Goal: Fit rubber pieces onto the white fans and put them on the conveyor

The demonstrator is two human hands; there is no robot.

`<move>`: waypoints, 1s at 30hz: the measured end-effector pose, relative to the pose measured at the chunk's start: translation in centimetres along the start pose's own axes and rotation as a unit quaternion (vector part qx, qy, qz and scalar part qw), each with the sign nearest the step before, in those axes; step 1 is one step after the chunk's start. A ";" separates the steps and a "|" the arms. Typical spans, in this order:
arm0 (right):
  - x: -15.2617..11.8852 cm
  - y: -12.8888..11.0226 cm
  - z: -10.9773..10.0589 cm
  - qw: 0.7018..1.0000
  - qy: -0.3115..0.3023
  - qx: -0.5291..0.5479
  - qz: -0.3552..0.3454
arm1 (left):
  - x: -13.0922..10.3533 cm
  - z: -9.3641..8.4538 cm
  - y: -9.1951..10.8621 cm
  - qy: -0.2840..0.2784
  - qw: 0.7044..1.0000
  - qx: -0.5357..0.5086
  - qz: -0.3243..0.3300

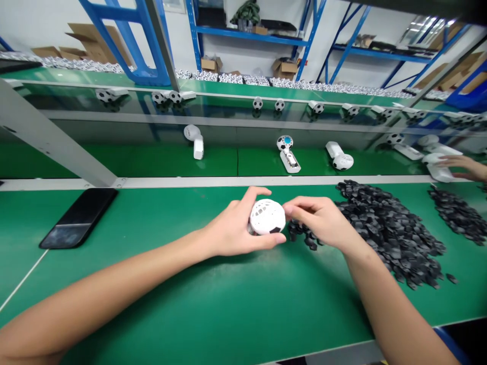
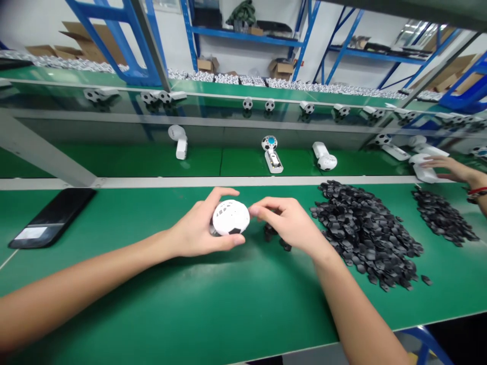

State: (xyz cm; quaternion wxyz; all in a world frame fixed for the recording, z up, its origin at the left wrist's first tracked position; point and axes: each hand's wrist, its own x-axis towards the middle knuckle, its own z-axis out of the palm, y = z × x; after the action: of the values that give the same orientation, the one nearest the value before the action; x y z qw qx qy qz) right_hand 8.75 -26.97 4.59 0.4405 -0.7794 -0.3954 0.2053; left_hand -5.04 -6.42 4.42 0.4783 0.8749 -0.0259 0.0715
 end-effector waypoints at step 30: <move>-0.8 0.8 -0.9 0.972 -0.208 -0.105 -0.007 | -2.4 1.2 -3.6 0.150 0.988 -0.015 0.035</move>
State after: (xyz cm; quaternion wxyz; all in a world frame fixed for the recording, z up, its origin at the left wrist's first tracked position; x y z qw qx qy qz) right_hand 9.18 -28.34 4.39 0.2654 -0.7587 -0.5030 0.3177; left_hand -6.84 -5.51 0.40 0.4874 0.8455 0.0145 0.2177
